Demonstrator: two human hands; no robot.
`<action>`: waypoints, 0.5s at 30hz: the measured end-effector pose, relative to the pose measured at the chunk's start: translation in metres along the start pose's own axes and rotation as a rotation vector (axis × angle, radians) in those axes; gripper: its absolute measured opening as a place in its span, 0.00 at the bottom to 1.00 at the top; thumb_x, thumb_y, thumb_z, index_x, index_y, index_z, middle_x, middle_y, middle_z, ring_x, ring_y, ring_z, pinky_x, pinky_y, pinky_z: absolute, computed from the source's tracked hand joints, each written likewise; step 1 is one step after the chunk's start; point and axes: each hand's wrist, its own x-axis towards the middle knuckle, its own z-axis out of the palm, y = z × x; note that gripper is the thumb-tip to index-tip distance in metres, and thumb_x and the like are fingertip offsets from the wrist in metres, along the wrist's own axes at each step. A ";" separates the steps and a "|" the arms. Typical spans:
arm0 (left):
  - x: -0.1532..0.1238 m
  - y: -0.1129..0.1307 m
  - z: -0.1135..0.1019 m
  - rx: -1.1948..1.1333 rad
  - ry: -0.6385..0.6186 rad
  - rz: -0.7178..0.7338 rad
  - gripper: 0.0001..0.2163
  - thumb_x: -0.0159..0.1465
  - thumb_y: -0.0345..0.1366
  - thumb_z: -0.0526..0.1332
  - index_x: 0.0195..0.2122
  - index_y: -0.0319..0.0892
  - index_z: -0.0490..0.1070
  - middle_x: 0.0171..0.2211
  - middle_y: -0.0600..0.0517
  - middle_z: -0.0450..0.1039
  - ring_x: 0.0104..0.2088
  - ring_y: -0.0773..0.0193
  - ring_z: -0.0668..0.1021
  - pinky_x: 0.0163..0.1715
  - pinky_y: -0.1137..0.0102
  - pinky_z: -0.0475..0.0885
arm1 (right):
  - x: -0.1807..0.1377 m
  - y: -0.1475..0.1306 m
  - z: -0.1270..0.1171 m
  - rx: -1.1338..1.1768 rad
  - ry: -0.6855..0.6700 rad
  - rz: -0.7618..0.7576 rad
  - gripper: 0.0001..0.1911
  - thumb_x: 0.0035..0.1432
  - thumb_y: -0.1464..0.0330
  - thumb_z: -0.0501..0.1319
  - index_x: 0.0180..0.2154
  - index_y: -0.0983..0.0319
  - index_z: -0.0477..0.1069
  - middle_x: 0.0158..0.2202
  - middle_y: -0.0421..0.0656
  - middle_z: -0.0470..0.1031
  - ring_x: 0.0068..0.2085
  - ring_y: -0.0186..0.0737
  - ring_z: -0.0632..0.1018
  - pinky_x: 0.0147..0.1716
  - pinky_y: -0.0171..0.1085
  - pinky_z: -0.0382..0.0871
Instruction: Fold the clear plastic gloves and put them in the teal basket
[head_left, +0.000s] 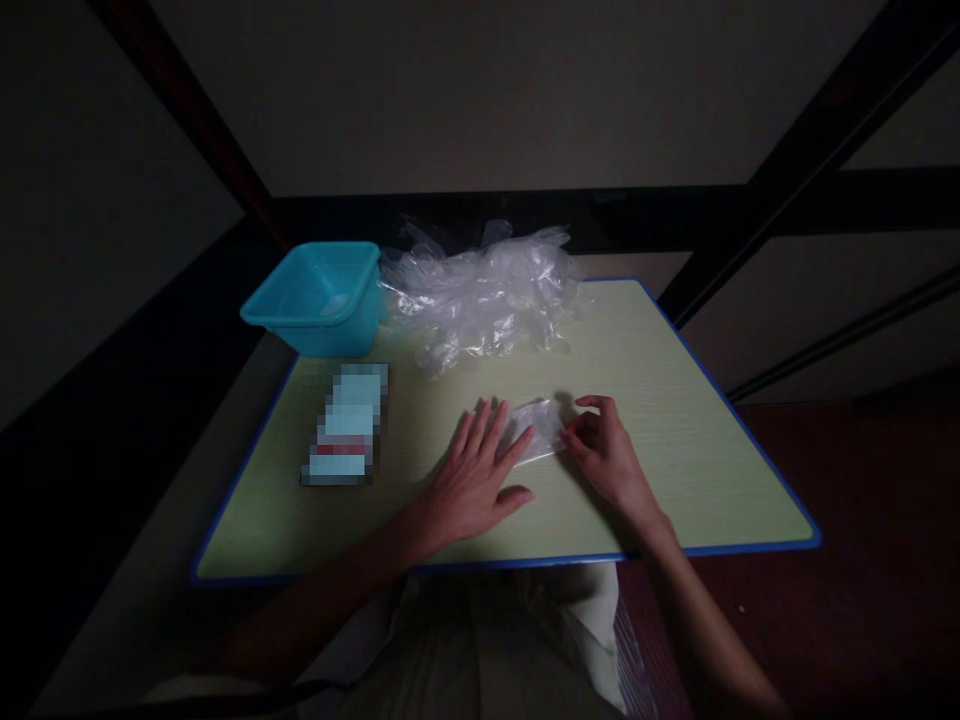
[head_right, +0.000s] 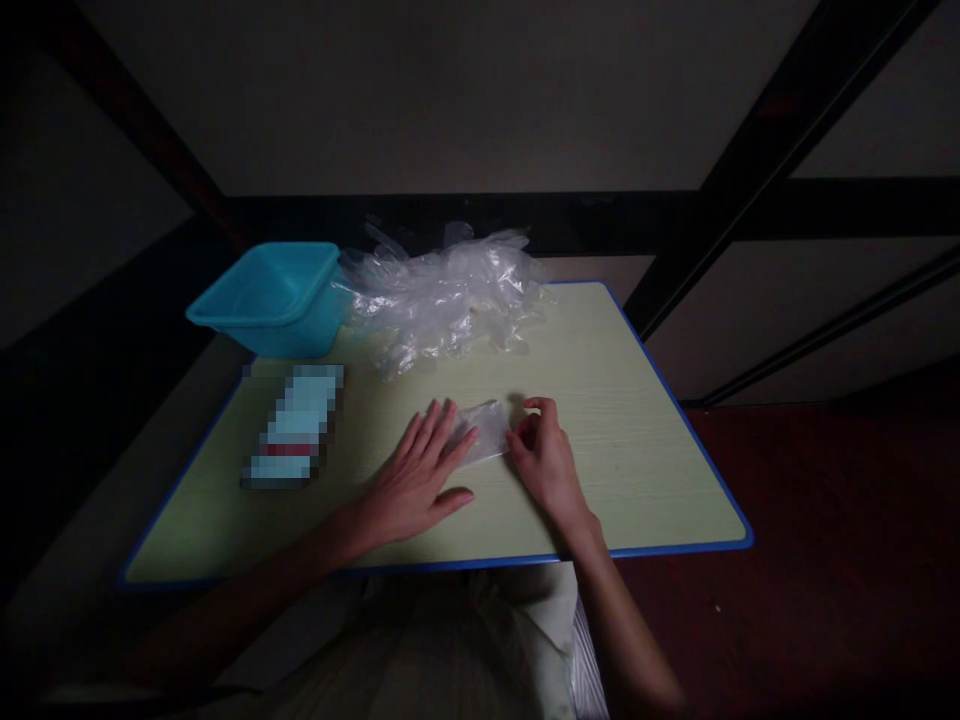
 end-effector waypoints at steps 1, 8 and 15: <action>0.000 0.000 -0.002 -0.002 0.007 0.002 0.36 0.60 0.51 0.58 0.65 0.41 0.47 0.66 0.35 0.36 0.65 0.39 0.43 0.59 0.46 0.45 | 0.000 0.000 0.000 0.048 -0.002 -0.007 0.17 0.50 0.65 0.56 0.43 0.58 0.54 0.23 0.33 0.64 0.25 0.36 0.68 0.26 0.36 0.61; 0.018 -0.028 -0.019 -0.502 0.018 -0.086 0.40 0.60 0.47 0.59 0.65 0.33 0.38 0.66 0.33 0.38 0.66 0.48 0.44 0.61 0.51 0.46 | 0.003 -0.013 0.000 0.307 -0.074 -0.017 0.18 0.47 0.63 0.59 0.38 0.56 0.53 0.23 0.32 0.61 0.24 0.33 0.66 0.24 0.34 0.61; 0.073 -0.068 -0.032 -1.340 -0.303 -0.184 0.25 0.58 0.38 0.61 0.56 0.36 0.63 0.46 0.42 0.74 0.46 0.58 0.75 0.43 0.68 0.68 | 0.013 -0.027 -0.006 0.427 -0.196 0.001 0.21 0.43 0.62 0.62 0.37 0.55 0.54 0.23 0.31 0.63 0.22 0.31 0.66 0.23 0.33 0.59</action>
